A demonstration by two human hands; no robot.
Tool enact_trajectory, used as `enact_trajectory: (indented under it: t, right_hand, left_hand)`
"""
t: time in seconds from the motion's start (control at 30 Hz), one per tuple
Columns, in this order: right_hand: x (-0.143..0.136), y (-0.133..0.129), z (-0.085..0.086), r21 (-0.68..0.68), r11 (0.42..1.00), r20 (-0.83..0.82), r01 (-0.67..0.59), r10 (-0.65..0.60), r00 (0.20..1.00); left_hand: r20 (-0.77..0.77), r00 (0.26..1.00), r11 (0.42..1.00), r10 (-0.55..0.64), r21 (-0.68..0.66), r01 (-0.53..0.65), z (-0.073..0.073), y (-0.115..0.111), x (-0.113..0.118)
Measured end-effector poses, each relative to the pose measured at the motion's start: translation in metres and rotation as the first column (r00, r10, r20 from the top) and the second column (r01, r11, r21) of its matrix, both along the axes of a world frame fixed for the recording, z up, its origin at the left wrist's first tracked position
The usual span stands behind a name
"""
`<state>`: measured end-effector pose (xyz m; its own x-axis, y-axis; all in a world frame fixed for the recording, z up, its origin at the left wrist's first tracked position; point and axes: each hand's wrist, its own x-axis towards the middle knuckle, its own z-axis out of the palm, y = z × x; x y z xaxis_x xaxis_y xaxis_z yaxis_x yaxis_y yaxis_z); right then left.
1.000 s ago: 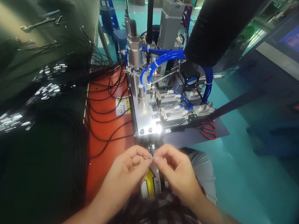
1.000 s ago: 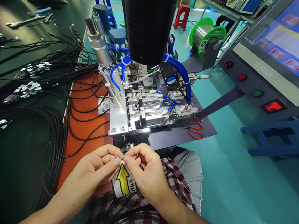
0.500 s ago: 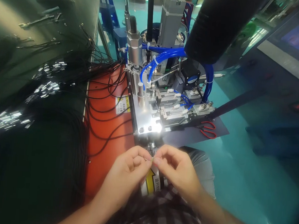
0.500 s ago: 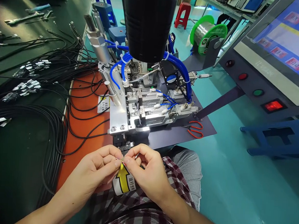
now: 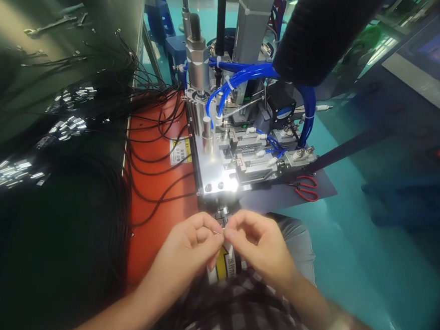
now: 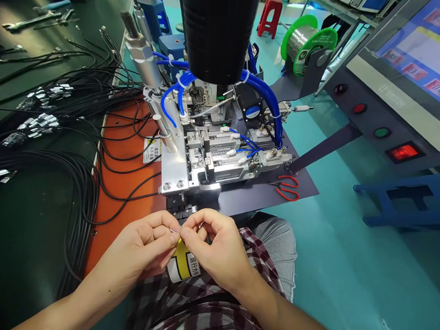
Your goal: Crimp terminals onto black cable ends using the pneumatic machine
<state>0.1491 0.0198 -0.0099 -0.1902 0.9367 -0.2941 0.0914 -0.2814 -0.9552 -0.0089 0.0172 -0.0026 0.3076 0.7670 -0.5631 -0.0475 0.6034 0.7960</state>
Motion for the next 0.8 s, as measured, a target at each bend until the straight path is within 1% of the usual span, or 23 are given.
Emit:
enact_trajectory:
  t: [0.17, 0.27, 0.33, 0.4, 0.47, 0.5, 0.53, 0.57, 0.7, 0.8]
  right_hand:
    - [-0.004, -0.001, 0.001, -0.049, 0.999, -0.077, -0.012, 0.008, 0.997]
    - [-0.007, -0.004, 0.0, -0.043, 0.999, -0.127, 0.001, -0.007, 0.992]
    - [-0.008, -0.008, -0.002, 0.024, 0.999, -0.106, 0.024, -0.021, 0.994]
    - [-0.008, -0.011, -0.003, 0.161, 0.986, -0.028, 0.037, -0.033, 0.999]
    - [-0.007, -0.015, -0.005, 0.3, 0.954, 0.049, 0.017, -0.033, 0.998]
    - [-0.006, -0.017, -0.005, 0.339, 0.941, 0.067, 0.003, -0.027, 0.997]
    - [-0.006, -0.018, -0.006, 0.347, 0.938, 0.068, -0.003, -0.022, 0.997]
    - [-0.007, -0.019, -0.006, 0.327, 0.945, 0.057, 0.003, -0.023, 0.998]
    - [-0.01, -0.018, -0.005, 0.148, 0.988, -0.022, 0.049, -0.046, 0.999]
    - [-0.011, -0.016, -0.002, 0.114, 0.992, -0.02, 0.047, -0.045, 0.999]
  left_hand:
    - [0.04, 0.999, 1.0, 0.024, -0.019, -0.024, 0.003, 0.001, 0.001]
    - [0.092, 0.995, 0.999, 0.035, -0.042, -0.031, 0.002, 0.002, 0.0]
    - [0.083, 0.995, 0.998, 0.05, -0.043, -0.046, 0.002, 0.0, -0.002]
    - [0.015, 0.999, 0.998, 0.051, -0.03, -0.05, 0.001, -0.001, -0.004]
    - [-0.056, 0.998, 0.999, 0.031, -0.029, -0.032, 0.003, -0.002, -0.005]
    - [-0.072, 0.997, 0.999, 0.015, -0.04, -0.018, 0.004, -0.002, -0.005]
    - [-0.075, 0.997, 0.998, 0.006, -0.055, -0.01, 0.005, -0.002, -0.005]
    - [-0.067, 0.998, 0.997, 0.005, -0.076, -0.01, 0.006, -0.001, -0.004]
    - [-0.027, 0.999, 0.988, 0.043, -0.148, -0.047, 0.01, 0.004, -0.004]
    - [-0.037, 0.998, 0.987, 0.05, -0.149, -0.055, 0.009, 0.005, -0.003]
